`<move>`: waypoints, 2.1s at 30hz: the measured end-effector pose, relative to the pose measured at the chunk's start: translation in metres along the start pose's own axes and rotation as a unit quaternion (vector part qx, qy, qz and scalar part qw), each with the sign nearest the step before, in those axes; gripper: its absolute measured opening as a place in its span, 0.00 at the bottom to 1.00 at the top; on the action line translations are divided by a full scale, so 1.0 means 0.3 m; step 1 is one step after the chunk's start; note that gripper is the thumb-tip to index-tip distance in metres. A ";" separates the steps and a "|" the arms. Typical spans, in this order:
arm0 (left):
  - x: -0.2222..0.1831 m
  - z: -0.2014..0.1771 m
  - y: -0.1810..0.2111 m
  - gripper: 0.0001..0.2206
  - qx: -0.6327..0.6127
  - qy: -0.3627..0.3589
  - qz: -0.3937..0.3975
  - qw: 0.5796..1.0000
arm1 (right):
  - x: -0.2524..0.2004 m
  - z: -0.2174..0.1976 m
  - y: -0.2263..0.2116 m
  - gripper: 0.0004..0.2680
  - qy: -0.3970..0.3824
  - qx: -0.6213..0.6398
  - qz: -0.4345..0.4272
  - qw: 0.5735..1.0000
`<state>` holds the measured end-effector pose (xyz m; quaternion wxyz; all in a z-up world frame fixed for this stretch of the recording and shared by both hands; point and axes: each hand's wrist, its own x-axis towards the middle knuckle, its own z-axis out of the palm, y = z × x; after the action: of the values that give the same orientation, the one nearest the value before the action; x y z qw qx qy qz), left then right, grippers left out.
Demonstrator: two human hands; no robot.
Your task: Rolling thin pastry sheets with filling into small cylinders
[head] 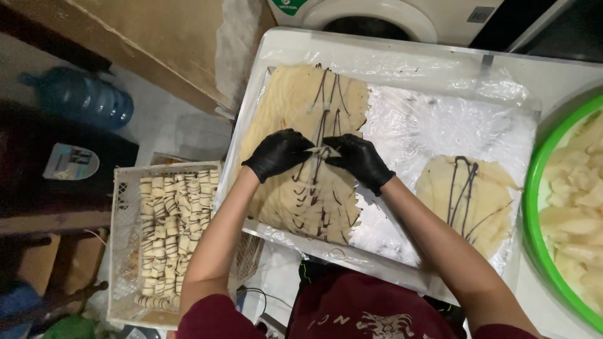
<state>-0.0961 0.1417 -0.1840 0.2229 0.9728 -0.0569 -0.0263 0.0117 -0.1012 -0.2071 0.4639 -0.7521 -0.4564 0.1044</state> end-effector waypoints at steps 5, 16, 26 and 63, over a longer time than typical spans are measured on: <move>0.040 -0.048 0.000 0.12 -0.084 -0.045 -0.047 0.994 | -0.023 0.031 0.136 0.13 -0.059 0.058 0.075 0.994; 0.084 -0.142 0.008 0.12 -0.305 -0.046 -0.195 0.931 | 0.147 -0.111 0.035 0.10 -0.021 0.119 0.098 0.988; 0.143 -0.193 -0.040 0.11 -0.341 0.158 -0.116 0.919 | 0.301 -0.211 0.064 0.07 0.109 -0.004 -0.044 0.993; 0.552 -0.039 0.855 0.05 -0.561 0.094 0.210 0.795 | -0.494 -1.013 -0.087 0.08 0.209 0.126 0.121 0.962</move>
<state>0.0438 -0.1029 -0.0659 0.7338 0.6391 -0.2140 0.0857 0.0896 -0.3963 -0.0595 0.6239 -0.7423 -0.2377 0.0573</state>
